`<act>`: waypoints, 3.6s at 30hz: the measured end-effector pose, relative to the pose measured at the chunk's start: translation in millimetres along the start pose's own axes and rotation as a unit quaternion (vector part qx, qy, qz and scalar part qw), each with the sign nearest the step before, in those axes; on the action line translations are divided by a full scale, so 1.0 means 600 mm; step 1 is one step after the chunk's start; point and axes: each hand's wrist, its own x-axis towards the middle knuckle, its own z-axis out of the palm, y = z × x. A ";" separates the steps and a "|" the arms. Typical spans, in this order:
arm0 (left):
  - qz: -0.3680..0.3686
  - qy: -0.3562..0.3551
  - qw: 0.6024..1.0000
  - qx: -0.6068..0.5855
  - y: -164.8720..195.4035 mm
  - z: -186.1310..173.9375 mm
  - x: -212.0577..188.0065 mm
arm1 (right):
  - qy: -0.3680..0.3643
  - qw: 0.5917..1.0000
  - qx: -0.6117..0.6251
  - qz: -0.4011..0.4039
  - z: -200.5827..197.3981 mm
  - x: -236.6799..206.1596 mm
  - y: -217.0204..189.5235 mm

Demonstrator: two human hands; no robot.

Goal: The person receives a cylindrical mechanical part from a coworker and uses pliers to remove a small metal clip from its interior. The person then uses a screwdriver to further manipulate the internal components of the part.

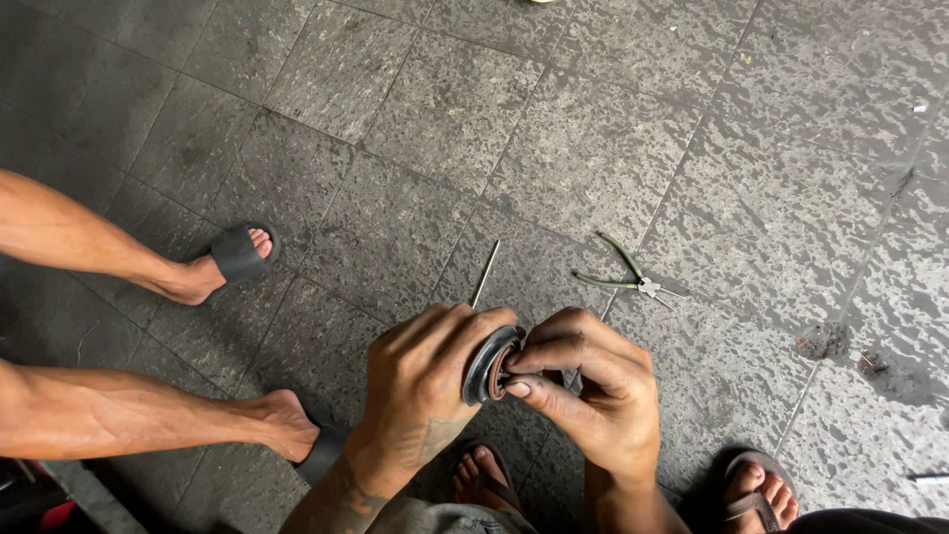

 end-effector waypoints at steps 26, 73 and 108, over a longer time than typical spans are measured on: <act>0.009 -0.003 1.000 -0.027 -0.003 -0.003 -0.004 | -0.023 0.998 -0.050 -0.002 -0.008 0.003 -0.017; 0.013 0.014 1.000 -0.020 -0.039 -0.005 -0.023 | 0.178 0.909 -0.189 0.326 0.002 -0.121 0.452; 0.011 0.055 0.997 -0.059 -0.043 -0.042 -0.024 | 0.249 0.923 0.292 0.039 -0.037 0.072 0.229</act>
